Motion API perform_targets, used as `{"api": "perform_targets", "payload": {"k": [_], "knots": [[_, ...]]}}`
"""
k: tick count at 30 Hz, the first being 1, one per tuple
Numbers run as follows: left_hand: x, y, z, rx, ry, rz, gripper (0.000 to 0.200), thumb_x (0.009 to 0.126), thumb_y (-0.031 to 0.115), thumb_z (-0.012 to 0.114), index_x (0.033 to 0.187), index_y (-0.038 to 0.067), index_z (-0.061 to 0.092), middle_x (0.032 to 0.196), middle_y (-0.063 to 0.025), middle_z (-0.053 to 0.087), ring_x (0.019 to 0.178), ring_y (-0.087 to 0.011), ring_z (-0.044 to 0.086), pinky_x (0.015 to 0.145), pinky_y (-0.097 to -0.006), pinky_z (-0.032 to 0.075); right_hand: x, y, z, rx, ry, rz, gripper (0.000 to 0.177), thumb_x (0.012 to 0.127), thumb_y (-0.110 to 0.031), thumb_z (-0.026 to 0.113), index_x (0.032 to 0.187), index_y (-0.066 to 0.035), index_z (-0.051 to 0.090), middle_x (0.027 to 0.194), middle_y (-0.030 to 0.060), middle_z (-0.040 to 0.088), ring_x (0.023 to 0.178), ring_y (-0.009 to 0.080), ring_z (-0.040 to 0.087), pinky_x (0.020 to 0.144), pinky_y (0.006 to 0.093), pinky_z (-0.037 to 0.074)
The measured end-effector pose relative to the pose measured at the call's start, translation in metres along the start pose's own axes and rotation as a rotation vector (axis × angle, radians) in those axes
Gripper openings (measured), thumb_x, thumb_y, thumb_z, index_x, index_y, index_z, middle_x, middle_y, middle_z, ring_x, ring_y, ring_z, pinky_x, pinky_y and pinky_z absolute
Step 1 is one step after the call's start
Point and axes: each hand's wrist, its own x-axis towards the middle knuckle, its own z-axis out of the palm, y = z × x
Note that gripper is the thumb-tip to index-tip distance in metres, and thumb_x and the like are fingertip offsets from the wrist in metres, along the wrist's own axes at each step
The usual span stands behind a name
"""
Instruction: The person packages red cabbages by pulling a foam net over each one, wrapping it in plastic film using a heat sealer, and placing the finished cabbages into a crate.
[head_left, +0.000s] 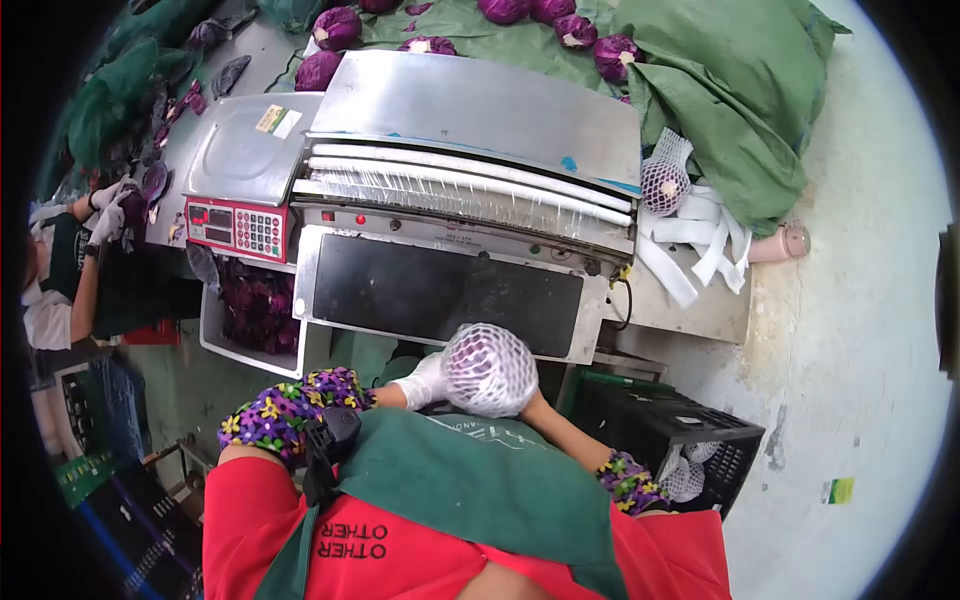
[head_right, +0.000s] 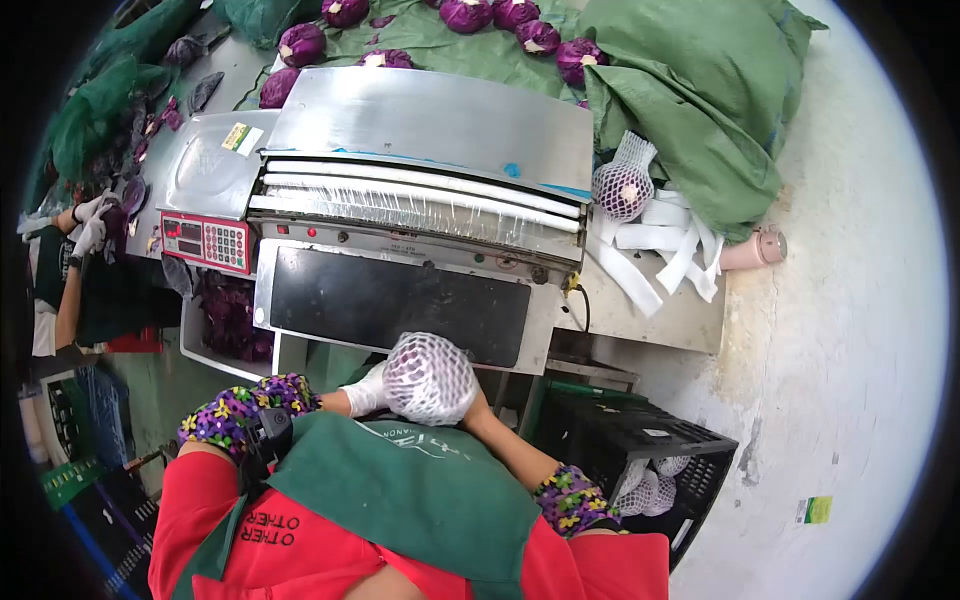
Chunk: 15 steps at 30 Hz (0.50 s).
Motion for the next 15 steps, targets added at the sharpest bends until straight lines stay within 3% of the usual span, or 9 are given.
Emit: {"api": "perform_targets", "payload": {"k": [1,3,5,7,9,10,11,13,15], "knots": [[-0.005,0.054,-0.053,-0.019,-0.066,-0.128,0.027,0.085,0.029,0.055,0.106,0.013,0.063,0.107,-0.0133,0.064,0.100,-0.0303,0.060,0.085,-0.0341,0.048,-0.008,-0.022,-0.003,-0.259,-0.014,-0.084,0.048,0.083,-0.021,0.062,0.126,-0.004,0.049,0.131,0.0152,0.049,0.121,0.0231,0.047,0.103,0.0326,0.035],[-0.003,0.030,-0.033,0.136,0.115,0.226,0.023,0.087,0.022,0.055,0.107,0.013,0.063,0.108,-0.0092,0.065,0.097,-0.0247,0.062,0.082,-0.0324,0.048,-0.009,0.001,-0.010,-0.769,0.080,-0.479,0.044,0.080,-0.030,0.065,0.115,-0.004,0.054,0.112,0.0168,0.060,0.108,0.0299,0.057,0.094,0.0372,0.043],[-0.005,0.071,-0.066,-1.187,-0.140,0.020,0.014,0.089,0.014,0.055,0.100,0.009,0.060,0.098,-0.0026,0.063,0.087,-0.0146,0.059,0.076,-0.0285,0.047,-0.022,-0.154,0.015,-0.697,0.157,-0.009,0.030,0.080,-0.029,0.064,0.090,-0.003,0.054,0.082,0.0121,0.065,0.077,0.0327,0.064,0.069,0.0398,0.051],[-0.012,0.130,-0.108,-1.301,-0.068,-0.007,0.008,0.088,0.009,0.057,0.086,0.005,0.050,0.081,0.0033,0.049,0.079,-0.0058,0.048,0.072,-0.0243,0.044,-0.022,-0.199,0.023,-0.800,0.498,-0.455,0.025,0.081,-0.025,0.063,0.076,-0.006,0.047,0.063,0.0080,0.058,0.054,0.0316,0.059,0.047,0.0389,0.046],[-0.016,0.127,-0.126,-0.915,0.000,-0.038,0.007,0.089,0.010,0.057,0.090,0.004,0.052,0.086,0.0003,0.053,0.082,-0.0068,0.049,0.075,-0.0252,0.044,-0.022,-0.215,0.027,-1.073,0.684,-0.544,0.018,0.082,-0.019,0.061,0.075,-0.008,0.048,0.063,0.0075,0.057,0.051,0.0246,0.059,0.042,0.0351,0.044],[-0.020,0.116,-0.136,-1.114,-0.119,-0.159,0.011,0.089,0.011,0.057,0.097,0.003,0.056,0.091,-0.0045,0.058,0.085,-0.0101,0.054,0.078,-0.0272,0.046,-0.024,-0.219,0.035,-1.113,0.705,-0.545,0.018,0.082,-0.018,0.061,0.075,-0.008,0.048,0.062,0.0067,0.057,0.051,0.0235,0.059,0.042,0.0345,0.044],[-0.026,0.110,-0.164,-0.436,-0.135,0.525,0.030,0.095,0.027,0.052,0.103,-0.001,0.058,0.094,-0.0095,0.062,0.086,-0.0160,0.060,0.081,-0.0306,0.048,-0.027,-0.221,0.045,-1.156,0.720,-0.546,0.018,0.081,-0.018,0.062,0.074,-0.009,0.048,0.062,0.0059,0.057,0.050,0.0224,0.059,0.041,0.0338,0.044],[-0.052,0.125,-0.195,-1.709,-0.389,-0.486,0.051,0.096,0.043,0.042,0.103,-0.004,0.059,0.095,-0.0118,0.063,0.088,-0.0199,0.062,0.084,-0.0325,0.049,-0.025,-0.215,0.068,-1.155,0.760,-0.651,0.017,0.079,-0.015,0.064,0.074,-0.009,0.049,0.061,0.0043,0.055,0.049,0.0206,0.058,0.042,0.0320,0.044],[-0.074,0.105,-0.187,-1.660,-0.322,-0.266,0.065,0.095,0.054,0.032,0.100,-0.005,0.058,0.097,-0.0130,0.064,0.088,-0.0191,0.063,0.085,-0.0326,0.050,-0.016,-0.209,0.088,-1.046,0.860,-0.727,0.014,0.077,-0.013,0.066,0.075,-0.008,0.052,0.060,0.0038,0.053,0.049,0.0204,0.056,0.042,0.0305,0.043]]}}
